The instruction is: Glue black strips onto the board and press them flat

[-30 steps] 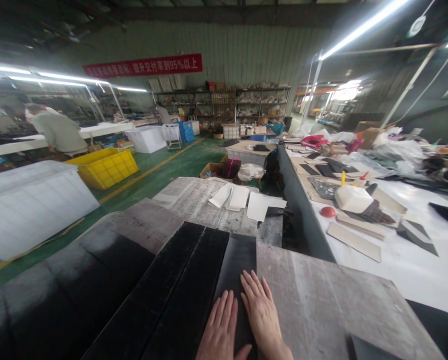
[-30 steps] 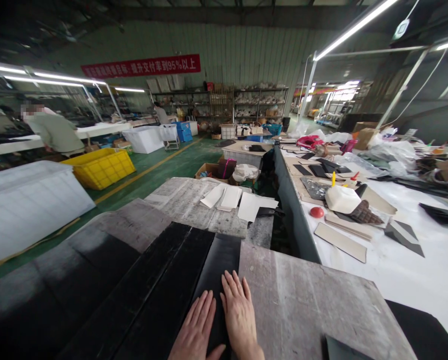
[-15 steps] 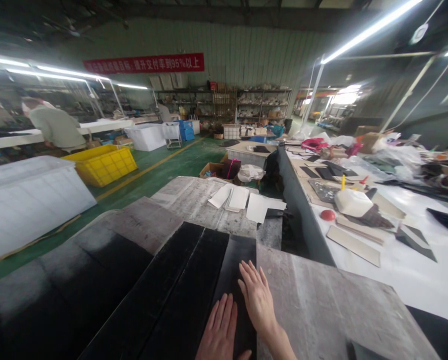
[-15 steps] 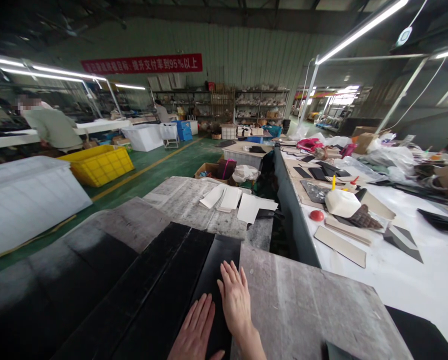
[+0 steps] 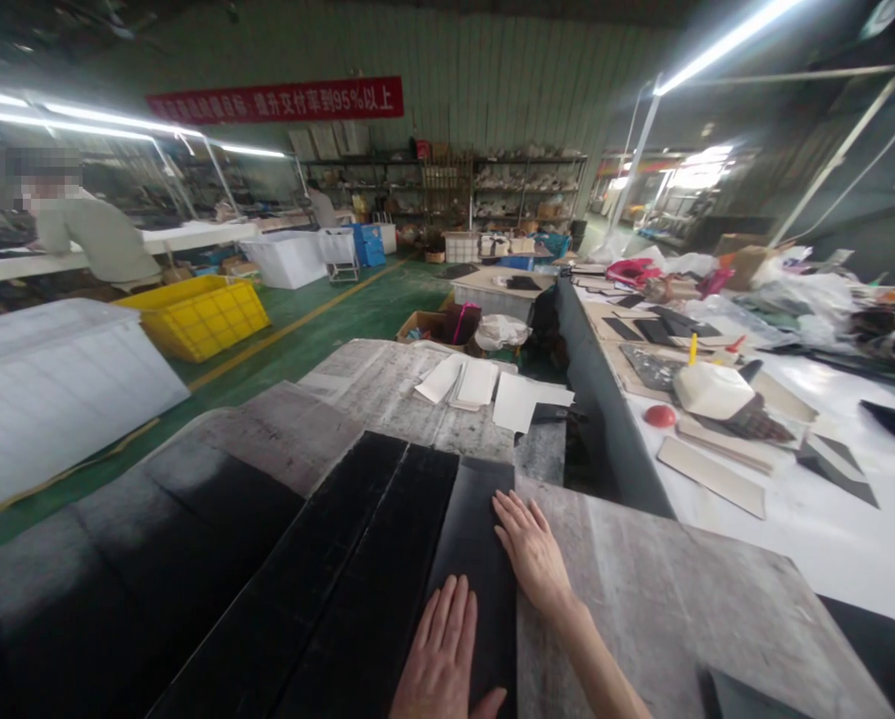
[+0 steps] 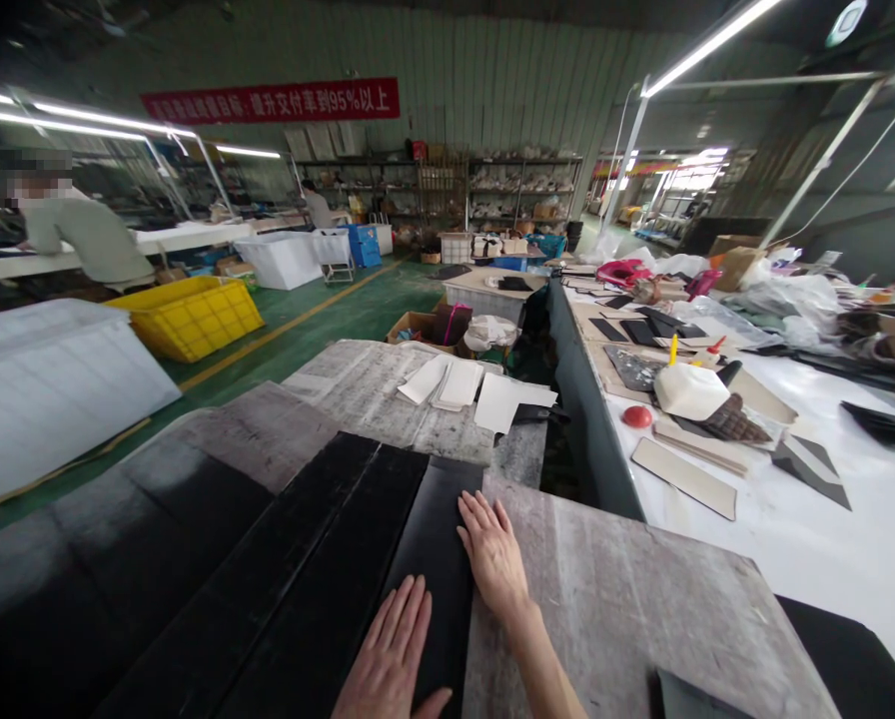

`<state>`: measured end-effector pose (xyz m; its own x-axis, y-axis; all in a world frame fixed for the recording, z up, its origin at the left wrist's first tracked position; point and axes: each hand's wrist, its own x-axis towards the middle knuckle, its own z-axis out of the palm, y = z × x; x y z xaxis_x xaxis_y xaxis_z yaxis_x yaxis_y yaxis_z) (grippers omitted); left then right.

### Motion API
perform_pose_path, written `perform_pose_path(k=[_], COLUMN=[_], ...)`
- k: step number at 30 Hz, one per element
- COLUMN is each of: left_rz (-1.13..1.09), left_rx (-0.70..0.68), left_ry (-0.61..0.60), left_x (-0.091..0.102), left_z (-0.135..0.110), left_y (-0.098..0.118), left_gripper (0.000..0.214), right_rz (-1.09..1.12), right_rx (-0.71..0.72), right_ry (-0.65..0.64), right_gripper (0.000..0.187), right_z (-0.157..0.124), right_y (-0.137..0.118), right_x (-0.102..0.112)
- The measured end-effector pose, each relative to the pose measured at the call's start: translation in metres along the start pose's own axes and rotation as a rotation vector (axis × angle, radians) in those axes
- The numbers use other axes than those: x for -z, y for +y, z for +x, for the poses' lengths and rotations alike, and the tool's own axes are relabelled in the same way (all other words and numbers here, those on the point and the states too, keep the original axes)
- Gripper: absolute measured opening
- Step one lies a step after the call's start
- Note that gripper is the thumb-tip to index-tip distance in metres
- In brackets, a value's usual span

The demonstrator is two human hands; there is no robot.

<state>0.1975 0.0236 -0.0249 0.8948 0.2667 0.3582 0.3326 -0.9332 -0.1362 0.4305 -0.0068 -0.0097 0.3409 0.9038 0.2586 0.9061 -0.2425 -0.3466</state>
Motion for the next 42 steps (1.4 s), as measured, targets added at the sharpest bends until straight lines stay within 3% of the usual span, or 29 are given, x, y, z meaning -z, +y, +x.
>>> perform_pose_path(k=[5, 10, 15, 23, 31, 36, 42], left_rz=[-0.068, -0.134, -0.232, -0.221, -0.208, -0.18, -0.167], left_rx=[0.029, 0.133, 0.13, 0.132, 0.117, 0.118, 0.124], left_ry=[0.001, -0.046, -0.145, -0.171, -0.086, -0.037, -0.016], left_x=[0.005, 0.007, -0.013, -0.018, -0.021, -0.02, -0.024], left_z=[0.006, 0.05, 0.082, 0.071, 0.072, 0.072, 0.071], left_y=[0.0, -0.002, -0.008, -0.005, -0.005, -0.005, -0.002], left_gripper=[0.094, 0.069, 0.07, 0.072, 0.075, 0.077, 0.072], right_rz=[0.018, 0.029, 0.026, 0.061, 0.094, 0.028, -0.002], right_rx=[-0.024, -0.067, -0.085, -0.107, -0.124, -0.023, -0.036], right_ry=[0.004, 0.049, 0.033, 0.06, 0.129, 0.04, 0.015], right_gripper=[0.043, 0.042, 0.043, 0.041, 0.041, 0.037, 0.037], right_z=[-0.004, -0.006, -0.007, -0.006, -0.008, -0.008, -0.007], right_y=[0.005, 0.004, 0.004, 0.005, 0.005, 0.0, 0.001], right_x=[-0.004, -0.004, -0.004, -0.006, -0.001, 0.005, 0.003])
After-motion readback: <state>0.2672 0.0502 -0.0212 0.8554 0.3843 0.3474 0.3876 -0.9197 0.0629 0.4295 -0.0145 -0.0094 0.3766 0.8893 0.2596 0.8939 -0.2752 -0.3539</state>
